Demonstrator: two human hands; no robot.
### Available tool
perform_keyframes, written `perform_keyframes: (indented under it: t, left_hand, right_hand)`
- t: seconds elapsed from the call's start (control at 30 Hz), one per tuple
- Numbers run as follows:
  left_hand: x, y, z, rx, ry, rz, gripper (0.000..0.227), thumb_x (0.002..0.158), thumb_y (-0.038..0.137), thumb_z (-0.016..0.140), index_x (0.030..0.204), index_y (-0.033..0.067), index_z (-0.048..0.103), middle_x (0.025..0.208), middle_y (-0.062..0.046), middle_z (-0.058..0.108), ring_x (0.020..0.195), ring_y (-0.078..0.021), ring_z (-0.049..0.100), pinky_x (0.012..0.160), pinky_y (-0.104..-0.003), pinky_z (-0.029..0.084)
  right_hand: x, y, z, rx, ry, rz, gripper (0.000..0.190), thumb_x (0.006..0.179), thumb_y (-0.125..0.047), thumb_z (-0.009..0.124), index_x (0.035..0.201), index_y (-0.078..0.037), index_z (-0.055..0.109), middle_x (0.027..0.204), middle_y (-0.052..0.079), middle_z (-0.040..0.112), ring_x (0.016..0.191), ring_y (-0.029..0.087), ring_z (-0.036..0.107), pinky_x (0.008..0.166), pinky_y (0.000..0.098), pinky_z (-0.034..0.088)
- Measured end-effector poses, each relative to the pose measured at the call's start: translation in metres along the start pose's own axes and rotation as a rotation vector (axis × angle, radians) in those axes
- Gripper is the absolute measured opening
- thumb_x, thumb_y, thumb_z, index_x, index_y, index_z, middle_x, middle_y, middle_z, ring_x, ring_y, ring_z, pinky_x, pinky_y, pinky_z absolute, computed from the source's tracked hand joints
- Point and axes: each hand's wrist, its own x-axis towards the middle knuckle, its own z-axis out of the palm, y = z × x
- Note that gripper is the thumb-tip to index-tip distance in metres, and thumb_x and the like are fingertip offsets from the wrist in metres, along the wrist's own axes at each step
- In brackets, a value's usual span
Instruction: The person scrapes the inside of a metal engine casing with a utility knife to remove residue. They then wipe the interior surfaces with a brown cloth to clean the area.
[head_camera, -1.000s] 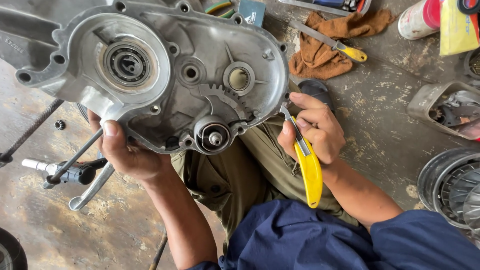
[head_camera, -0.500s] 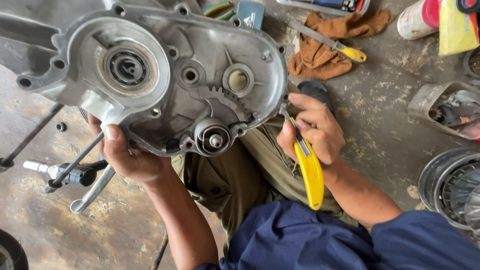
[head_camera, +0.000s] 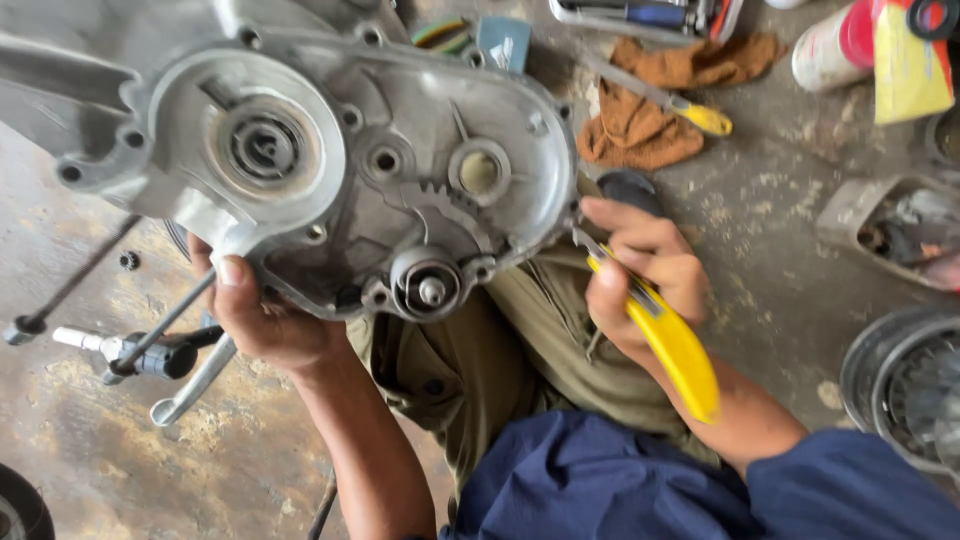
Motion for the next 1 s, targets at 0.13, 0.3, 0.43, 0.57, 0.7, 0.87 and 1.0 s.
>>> perform_keyframes:
  t: [0.13, 0.3, 0.43, 0.57, 0.7, 0.87, 1.0]
  left_hand:
    - [-0.005, -0.001, -0.007, 0.039, 0.053, -0.003, 0.041, 0.097, 0.032, 0.053, 0.132, 0.0092, 0.052, 0.115, -0.018, 0.066, 0.102, -0.0205, 0.063, 0.104, -0.044, 0.055]
    - [-0.002, -0.003, 0.003, -0.035, 0.152, -0.051, 0.05, 0.093, 0.033, 0.052, 0.134, 0.0047, 0.051, 0.114, -0.024, 0.067, 0.101, -0.0263, 0.068, 0.102, -0.047, 0.056]
    - [-0.002, 0.007, 0.018, -0.02, 0.17, -0.056, 0.05, 0.092, 0.032, 0.054, 0.133, 0.0028, 0.052, 0.109, -0.023, 0.067, 0.097, -0.0253, 0.069, 0.099, -0.045, 0.058]
    - [0.0, 0.006, 0.013, -0.008, 0.172, -0.092, 0.051, 0.09, 0.032, 0.054, 0.133, 0.0038, 0.053, 0.106, -0.021, 0.067, 0.094, -0.0238, 0.069, 0.098, -0.043, 0.058]
    - [-0.001, 0.009, 0.014, 0.0, 0.159, -0.104, 0.046, 0.092, 0.033, 0.055, 0.13, 0.0055, 0.053, 0.104, -0.02, 0.068, 0.095, -0.0228, 0.069, 0.097, -0.041, 0.058]
    - [-0.002, 0.007, 0.016, -0.044, 0.18, -0.077, 0.048, 0.092, 0.032, 0.056, 0.13, 0.0041, 0.053, 0.104, -0.021, 0.067, 0.093, -0.0246, 0.069, 0.097, -0.043, 0.058]
    - [-0.002, 0.001, 0.005, -0.034, 0.183, -0.073, 0.048, 0.09, 0.032, 0.056, 0.129, 0.0045, 0.053, 0.101, -0.021, 0.068, 0.088, -0.0245, 0.07, 0.092, -0.042, 0.061]
  right_hand:
    - [-0.01, -0.001, -0.002, 0.181, 0.101, 0.134, 0.034, 0.107, -0.028, 0.052, 0.089, -0.002, 0.041, 0.07, 0.008, 0.049, 0.085, 0.044, 0.077, 0.073, 0.0437, 0.066]
    - [-0.011, 0.006, -0.005, 0.263, 0.112, 0.216, 0.036, 0.105, -0.029, 0.053, 0.093, 0.001, 0.037, 0.075, 0.012, 0.048, 0.083, 0.046, 0.075, 0.08, 0.0479, 0.064]
    - [-0.012, 0.01, -0.012, 0.274, 0.1, 0.251, 0.034, 0.102, -0.026, 0.059, 0.096, 0.0, 0.038, 0.086, 0.014, 0.049, 0.09, 0.045, 0.074, 0.085, 0.0521, 0.064]
    - [-0.007, 0.022, -0.026, 0.49, -0.009, 0.47, 0.031, 0.095, -0.015, 0.068, 0.108, -0.004, 0.042, 0.101, 0.013, 0.053, 0.108, 0.037, 0.072, 0.092, 0.0463, 0.064]
    - [-0.006, 0.047, -0.032, 0.677, -0.08, 0.478, 0.027, 0.089, -0.008, 0.075, 0.105, -0.001, 0.055, 0.105, 0.018, 0.061, 0.112, 0.041, 0.072, 0.094, 0.0489, 0.064]
    - [0.006, 0.064, -0.033, 0.812, -0.161, 0.546, 0.023, 0.092, -0.02, 0.073, 0.109, -0.007, 0.065, 0.108, 0.016, 0.067, 0.109, 0.032, 0.072, 0.095, 0.0426, 0.062]
    - [0.01, 0.076, -0.033, 0.801, -0.226, 0.577, 0.024, 0.089, -0.015, 0.073, 0.102, 0.0, 0.06, 0.103, 0.021, 0.065, 0.087, 0.028, 0.074, 0.079, 0.0361, 0.064]
